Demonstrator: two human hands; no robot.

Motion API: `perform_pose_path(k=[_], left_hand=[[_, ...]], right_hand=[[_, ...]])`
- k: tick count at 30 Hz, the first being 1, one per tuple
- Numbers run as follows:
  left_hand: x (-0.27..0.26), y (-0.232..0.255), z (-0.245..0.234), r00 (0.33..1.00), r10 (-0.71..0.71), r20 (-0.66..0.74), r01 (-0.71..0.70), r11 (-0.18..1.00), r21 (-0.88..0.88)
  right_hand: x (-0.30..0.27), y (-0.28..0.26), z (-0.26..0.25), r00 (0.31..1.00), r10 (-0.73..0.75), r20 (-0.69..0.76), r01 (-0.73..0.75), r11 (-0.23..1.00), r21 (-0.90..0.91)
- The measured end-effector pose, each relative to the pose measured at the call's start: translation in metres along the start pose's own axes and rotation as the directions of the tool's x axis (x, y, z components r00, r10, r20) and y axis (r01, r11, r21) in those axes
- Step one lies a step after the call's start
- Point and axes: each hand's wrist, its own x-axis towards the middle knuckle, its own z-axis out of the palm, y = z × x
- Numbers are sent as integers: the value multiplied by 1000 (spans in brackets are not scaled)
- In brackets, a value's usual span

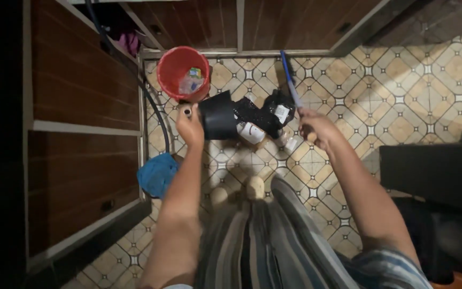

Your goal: The person sweeps the floor using a broom, moving debris into a pile and then across various tiled rooms.

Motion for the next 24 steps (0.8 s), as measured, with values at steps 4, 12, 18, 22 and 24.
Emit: perform_pose_path(k=[4,12,18,22,24], left_hand=[[-22,-38,1,988,63,-139,-61,998,20],[-62,-107,6,986,10,164,-12,1000,11],[-94,-164,43,976,44,214,-38,999,-35],[-113,-191,60,965,-34,260,38,999,-12],[-119,-190,60,957,-74,281,76,997,5]], right_hand=[[-3,53,1,999,25,-46,-31,991,-132],[-2,127,-14,956,208,-207,-240,961,-139],[11,192,-27,920,280,-275,-328,933,-147],[-8,190,-20,908,269,-321,-307,949,-71],[-18,183,-17,900,267,-345,-294,955,-28]])
